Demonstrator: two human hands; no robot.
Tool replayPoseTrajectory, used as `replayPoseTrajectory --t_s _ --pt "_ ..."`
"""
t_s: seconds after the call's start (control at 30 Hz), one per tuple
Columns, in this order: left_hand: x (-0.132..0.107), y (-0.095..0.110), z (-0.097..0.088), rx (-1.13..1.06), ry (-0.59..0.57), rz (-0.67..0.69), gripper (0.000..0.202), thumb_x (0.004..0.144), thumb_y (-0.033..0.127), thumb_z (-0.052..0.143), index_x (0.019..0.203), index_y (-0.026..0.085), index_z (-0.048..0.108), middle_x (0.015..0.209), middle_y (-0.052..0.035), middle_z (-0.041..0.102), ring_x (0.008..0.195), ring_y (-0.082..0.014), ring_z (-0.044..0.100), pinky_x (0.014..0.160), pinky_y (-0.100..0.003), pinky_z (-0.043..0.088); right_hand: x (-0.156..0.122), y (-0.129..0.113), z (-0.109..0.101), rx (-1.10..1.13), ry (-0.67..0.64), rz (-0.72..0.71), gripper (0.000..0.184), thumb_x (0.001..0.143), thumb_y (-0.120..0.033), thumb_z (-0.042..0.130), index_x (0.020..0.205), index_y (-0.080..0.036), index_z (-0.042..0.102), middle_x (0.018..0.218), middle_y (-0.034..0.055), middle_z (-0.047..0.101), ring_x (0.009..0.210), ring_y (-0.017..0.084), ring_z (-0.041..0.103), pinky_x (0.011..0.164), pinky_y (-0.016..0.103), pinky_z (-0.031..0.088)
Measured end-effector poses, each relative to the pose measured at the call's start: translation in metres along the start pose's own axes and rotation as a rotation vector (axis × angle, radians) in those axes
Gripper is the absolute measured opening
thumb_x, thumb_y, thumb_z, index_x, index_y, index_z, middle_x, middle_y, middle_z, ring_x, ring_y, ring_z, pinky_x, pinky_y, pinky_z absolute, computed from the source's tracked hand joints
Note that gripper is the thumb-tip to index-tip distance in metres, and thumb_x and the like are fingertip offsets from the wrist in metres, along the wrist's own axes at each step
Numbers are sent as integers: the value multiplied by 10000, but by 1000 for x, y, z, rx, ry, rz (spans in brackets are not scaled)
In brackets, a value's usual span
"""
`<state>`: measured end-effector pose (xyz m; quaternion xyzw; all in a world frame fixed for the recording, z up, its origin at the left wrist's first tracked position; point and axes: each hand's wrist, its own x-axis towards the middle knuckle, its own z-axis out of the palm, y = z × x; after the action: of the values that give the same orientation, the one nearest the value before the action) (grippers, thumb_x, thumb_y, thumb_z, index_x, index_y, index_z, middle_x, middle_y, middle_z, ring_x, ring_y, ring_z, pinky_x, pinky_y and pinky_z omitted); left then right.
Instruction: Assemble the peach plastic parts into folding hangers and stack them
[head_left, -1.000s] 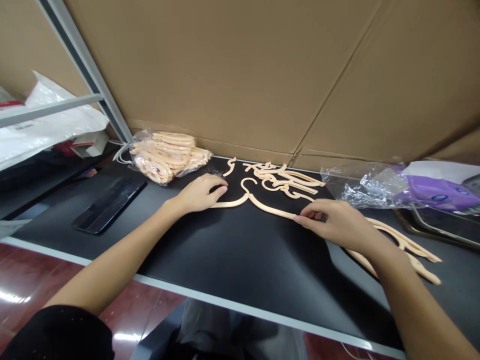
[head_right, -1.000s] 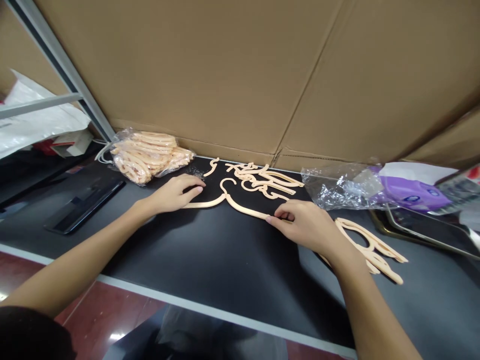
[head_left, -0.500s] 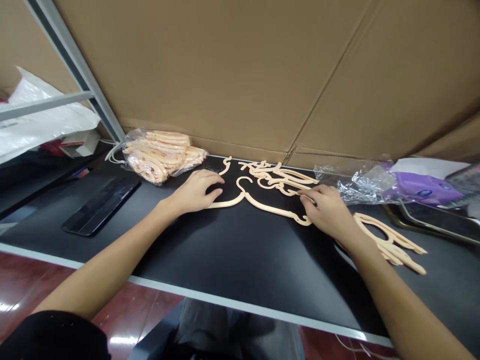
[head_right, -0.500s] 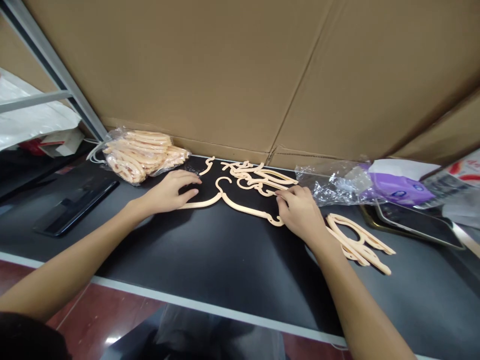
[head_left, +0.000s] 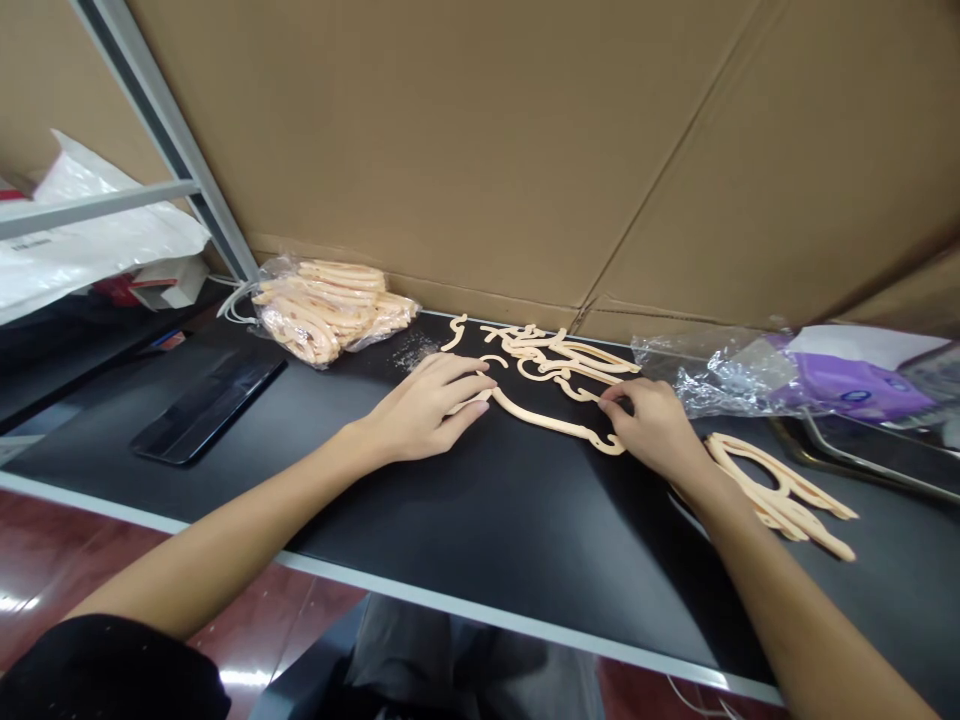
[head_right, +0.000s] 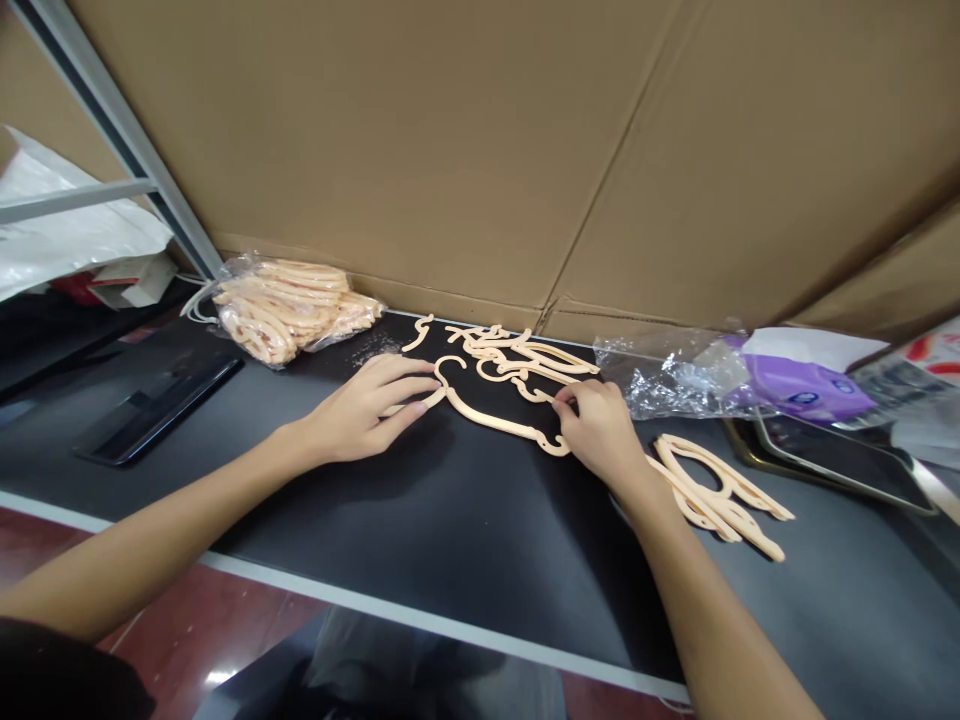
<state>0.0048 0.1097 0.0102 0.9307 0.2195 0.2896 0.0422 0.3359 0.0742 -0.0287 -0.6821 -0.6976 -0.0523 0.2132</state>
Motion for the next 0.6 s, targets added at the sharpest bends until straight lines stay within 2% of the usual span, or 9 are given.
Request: replayPoseTrajectory --t_s 0.1,0.2,0.33,0.43,0.5,0.6 --pt "0 3 1 -15 -4 4 301 1011 278 451 1213 175 649 1269 -135 640 1219 -243 573 1091 -440 419 0 0 0 23 -9 29 212 830 -271 533 882 -178 716 831 92 731 811 272 613 792 411 474" --pt "-2 2 4 -20 4 12 290 1005 276 469 1204 170 652 1237 -133 644 1176 -238 584 1061 -428 438 0 -1 -2 44 -16 23 246 835 -282 540 946 -176 733 860 92 738 835 265 627 840 417 465" --pt "-2 3 8 -29 13 28 264 988 245 501 1187 158 651 1177 -121 664 1125 -224 604 1039 -412 454 3 -3 -2 70 -36 8 217 843 -261 528 816 -199 734 926 102 745 948 276 633 932 438 423" --pt "-2 10 9 -42 0 58 252 973 204 509 1170 145 654 1138 -113 685 1075 -220 620 1010 -409 474 4 -3 -1 91 -41 47 179 816 -245 546 779 -194 713 922 122 733 949 293 626 910 454 423" --pt "-2 16 9 -62 -16 92 246 971 184 499 1145 126 663 1092 -113 701 1027 -216 629 985 -404 491 4 -3 -2 122 -50 78 155 804 -251 557 773 -202 701 895 114 731 918 293 630 872 451 433" --pt "-4 26 10 -97 -61 120 248 981 186 475 1097 118 684 1023 -108 715 956 -209 646 929 -381 522 2 -6 -10 202 -73 107 128 803 -293 580 770 -222 681 774 55 713 763 243 640 784 405 460"
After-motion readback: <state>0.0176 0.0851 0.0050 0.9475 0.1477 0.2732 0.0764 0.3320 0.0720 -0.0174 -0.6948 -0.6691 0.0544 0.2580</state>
